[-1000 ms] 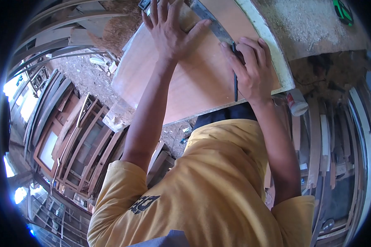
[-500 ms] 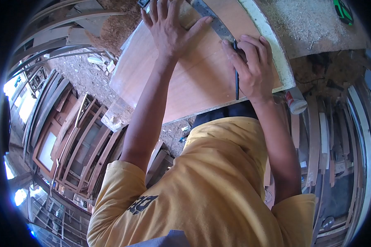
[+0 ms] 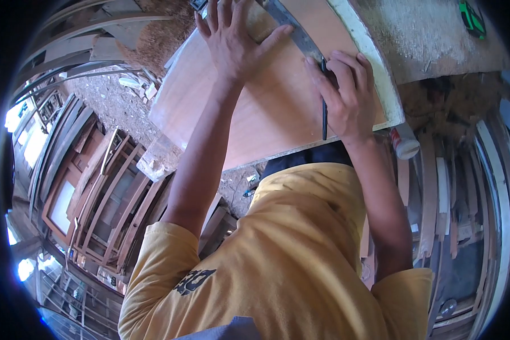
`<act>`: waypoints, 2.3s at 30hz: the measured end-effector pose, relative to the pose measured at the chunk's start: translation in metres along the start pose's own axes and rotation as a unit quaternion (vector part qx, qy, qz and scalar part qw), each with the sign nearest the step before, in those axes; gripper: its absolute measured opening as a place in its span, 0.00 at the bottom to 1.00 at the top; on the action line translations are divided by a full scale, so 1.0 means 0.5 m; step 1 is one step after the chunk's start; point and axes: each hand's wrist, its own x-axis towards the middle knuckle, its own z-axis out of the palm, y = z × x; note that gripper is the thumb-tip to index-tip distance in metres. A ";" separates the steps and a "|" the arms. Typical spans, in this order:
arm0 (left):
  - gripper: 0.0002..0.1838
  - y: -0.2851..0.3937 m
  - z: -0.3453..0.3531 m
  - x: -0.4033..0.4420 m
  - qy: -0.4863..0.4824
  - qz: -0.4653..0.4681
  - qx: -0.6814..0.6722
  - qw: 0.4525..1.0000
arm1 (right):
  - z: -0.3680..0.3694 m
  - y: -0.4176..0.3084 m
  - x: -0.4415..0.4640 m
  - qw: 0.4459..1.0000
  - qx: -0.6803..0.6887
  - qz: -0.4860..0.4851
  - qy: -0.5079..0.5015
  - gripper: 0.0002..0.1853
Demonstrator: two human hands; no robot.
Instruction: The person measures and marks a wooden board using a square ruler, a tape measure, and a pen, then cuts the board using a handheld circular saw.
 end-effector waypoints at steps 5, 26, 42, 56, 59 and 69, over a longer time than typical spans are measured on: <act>0.48 0.001 -0.004 0.004 -0.027 -0.016 -0.006 0.999 | -0.007 -0.003 0.006 1.000 0.008 0.002 -0.015 0.19; 0.49 0.004 -0.011 0.008 -0.031 -0.014 -0.001 0.999 | -0.005 -0.005 0.007 1.000 0.005 0.002 -0.009 0.19; 0.50 0.004 -0.007 0.005 -0.023 -0.015 0.003 1.000 | -0.006 -0.007 0.005 1.000 0.003 0.007 -0.010 0.17; 0.50 -0.002 -0.001 -0.001 -0.018 -0.022 0.007 1.000 | -0.001 -0.003 0.002 1.000 0.002 0.006 -0.014 0.20; 0.50 0.000 -0.004 -0.001 -0.017 -0.025 -0.010 0.999 | -0.005 -0.003 0.002 1.000 0.000 0.002 -0.022 0.20; 0.50 -0.001 -0.001 0.001 -0.010 -0.021 -0.007 1.000 | 0.000 0.001 -0.002 1.000 0.000 -0.001 -0.026 0.20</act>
